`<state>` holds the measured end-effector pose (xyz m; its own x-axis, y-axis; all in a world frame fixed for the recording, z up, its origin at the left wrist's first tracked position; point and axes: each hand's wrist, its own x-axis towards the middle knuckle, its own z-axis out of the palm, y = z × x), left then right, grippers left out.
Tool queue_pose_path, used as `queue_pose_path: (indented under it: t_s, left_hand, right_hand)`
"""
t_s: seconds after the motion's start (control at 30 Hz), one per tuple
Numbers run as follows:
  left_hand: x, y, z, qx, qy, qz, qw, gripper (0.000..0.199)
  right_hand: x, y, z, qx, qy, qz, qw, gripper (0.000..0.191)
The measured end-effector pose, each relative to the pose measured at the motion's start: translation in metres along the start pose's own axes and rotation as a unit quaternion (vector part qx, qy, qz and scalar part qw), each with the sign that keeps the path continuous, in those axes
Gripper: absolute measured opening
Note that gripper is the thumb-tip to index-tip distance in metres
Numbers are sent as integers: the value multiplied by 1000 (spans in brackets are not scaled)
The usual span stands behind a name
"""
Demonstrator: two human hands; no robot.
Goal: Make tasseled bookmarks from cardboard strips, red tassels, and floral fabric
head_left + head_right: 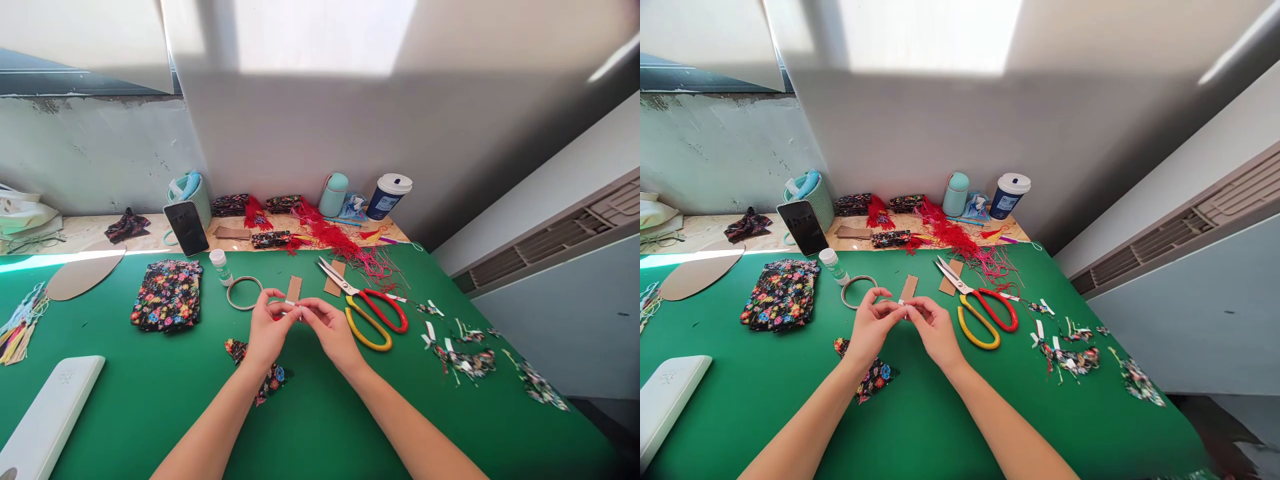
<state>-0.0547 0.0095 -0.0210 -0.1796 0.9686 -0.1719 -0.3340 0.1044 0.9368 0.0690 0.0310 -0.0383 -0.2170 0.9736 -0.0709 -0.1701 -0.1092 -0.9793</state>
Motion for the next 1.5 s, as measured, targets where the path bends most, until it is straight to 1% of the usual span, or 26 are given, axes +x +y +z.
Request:
queue_pose_path:
  t_s: [0.07,0.2,0.4,0.5,0.6,0.7,0.8,0.9,1.0,1.07,1.13,1.2,1.27,1.33,1.5]
  left_hand:
    - [0,2,0,6,-5,-1,1000,44]
    - [1,5,0,-12,-10,-17,1000,47]
    - [2,7,-2,-37,0,-66,997,52]
    - [3,6,-4,-62,0,-93,994,53]
    - [3,6,-6,-89,5,-124,988,56]
    - [4,8,-6,-107,17,-150,983,59]
    - [4,8,-6,-121,26,-173,977,61]
    - [4,8,-6,-132,34,-186,973,63]
    - [4,6,-6,-132,41,-182,974,63]
    - [4,6,-6,-130,44,-175,975,64]
    - [4,5,-5,-129,45,-167,976,65]
    - [3,5,-4,-130,45,-160,978,66]
    - [3,4,-4,-128,43,-149,980,66]
    - [3,2,-4,-124,42,-136,982,64]
    - [4,0,-3,-113,44,-121,985,59]
  right_hand:
    - [0,-1,-2,-27,-15,-17,999,23]
    - [0,1,-4,-74,-5,-78,994,17]
    - [-4,2,-5,-151,3,-157,976,11]
    - [-5,0,-6,-224,-1,-214,951,9]
    - [-3,0,-10,-289,-25,-297,910,11]
    - [1,0,-15,-326,-52,-373,867,19]
    - [3,-1,-18,-348,-74,-409,840,27]
    - [2,-3,-19,-353,-88,-420,831,29]
    - [1,-4,-19,-340,-90,-415,839,27]
    - [0,-4,-17,-319,-84,-397,856,23]
    - [-1,-3,-15,-280,-71,-357,889,17]
    - [-1,-2,-12,-230,-49,-302,924,12]
    - [-2,0,-9,-188,-30,-257,947,10]
    - [-2,1,-7,-168,-18,-230,958,9]
    - [-1,2,-6,-138,1,-183,973,5]
